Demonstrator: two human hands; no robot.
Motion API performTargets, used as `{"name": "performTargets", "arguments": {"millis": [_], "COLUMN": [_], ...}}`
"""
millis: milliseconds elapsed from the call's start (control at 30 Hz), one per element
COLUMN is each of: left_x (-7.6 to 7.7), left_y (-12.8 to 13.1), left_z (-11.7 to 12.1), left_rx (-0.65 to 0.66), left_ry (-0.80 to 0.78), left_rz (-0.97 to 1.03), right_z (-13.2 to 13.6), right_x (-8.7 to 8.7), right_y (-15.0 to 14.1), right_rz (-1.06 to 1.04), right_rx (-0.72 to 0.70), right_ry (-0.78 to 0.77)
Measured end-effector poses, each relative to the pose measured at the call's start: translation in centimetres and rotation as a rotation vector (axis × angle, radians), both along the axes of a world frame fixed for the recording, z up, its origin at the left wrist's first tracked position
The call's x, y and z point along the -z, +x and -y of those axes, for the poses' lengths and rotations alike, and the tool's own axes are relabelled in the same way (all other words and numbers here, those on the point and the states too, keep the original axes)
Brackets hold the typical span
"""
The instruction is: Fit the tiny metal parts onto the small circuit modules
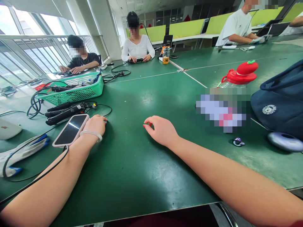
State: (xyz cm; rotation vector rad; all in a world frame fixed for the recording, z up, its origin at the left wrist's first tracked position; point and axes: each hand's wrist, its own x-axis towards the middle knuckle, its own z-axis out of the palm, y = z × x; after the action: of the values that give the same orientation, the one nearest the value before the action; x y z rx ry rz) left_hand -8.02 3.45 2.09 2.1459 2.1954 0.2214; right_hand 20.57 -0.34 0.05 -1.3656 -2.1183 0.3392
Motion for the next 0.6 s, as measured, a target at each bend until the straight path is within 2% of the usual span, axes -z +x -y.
{"name": "performTargets", "arguments": {"millis": [100,367,600], "left_x": [0.2,-0.2,0.0], "left_y": [0.5,1.3,1.2], "left_z": [-0.3,-0.3,-0.2], "left_rx": [-0.073,-0.058,-0.039], "left_ry": [0.010,-0.025,0.026], "left_rz": [-0.127,-0.290,-0.287], "right_z": [0.0,-0.2,-0.2], "right_x": [0.0,0.1,0.2], "right_y": [0.0,0.0,0.1], "right_rz": [0.013,0.038,0.033], "right_rx": [0.008,-0.001,-0.010], "right_ry": [-0.018,-0.022,-0.033]}}
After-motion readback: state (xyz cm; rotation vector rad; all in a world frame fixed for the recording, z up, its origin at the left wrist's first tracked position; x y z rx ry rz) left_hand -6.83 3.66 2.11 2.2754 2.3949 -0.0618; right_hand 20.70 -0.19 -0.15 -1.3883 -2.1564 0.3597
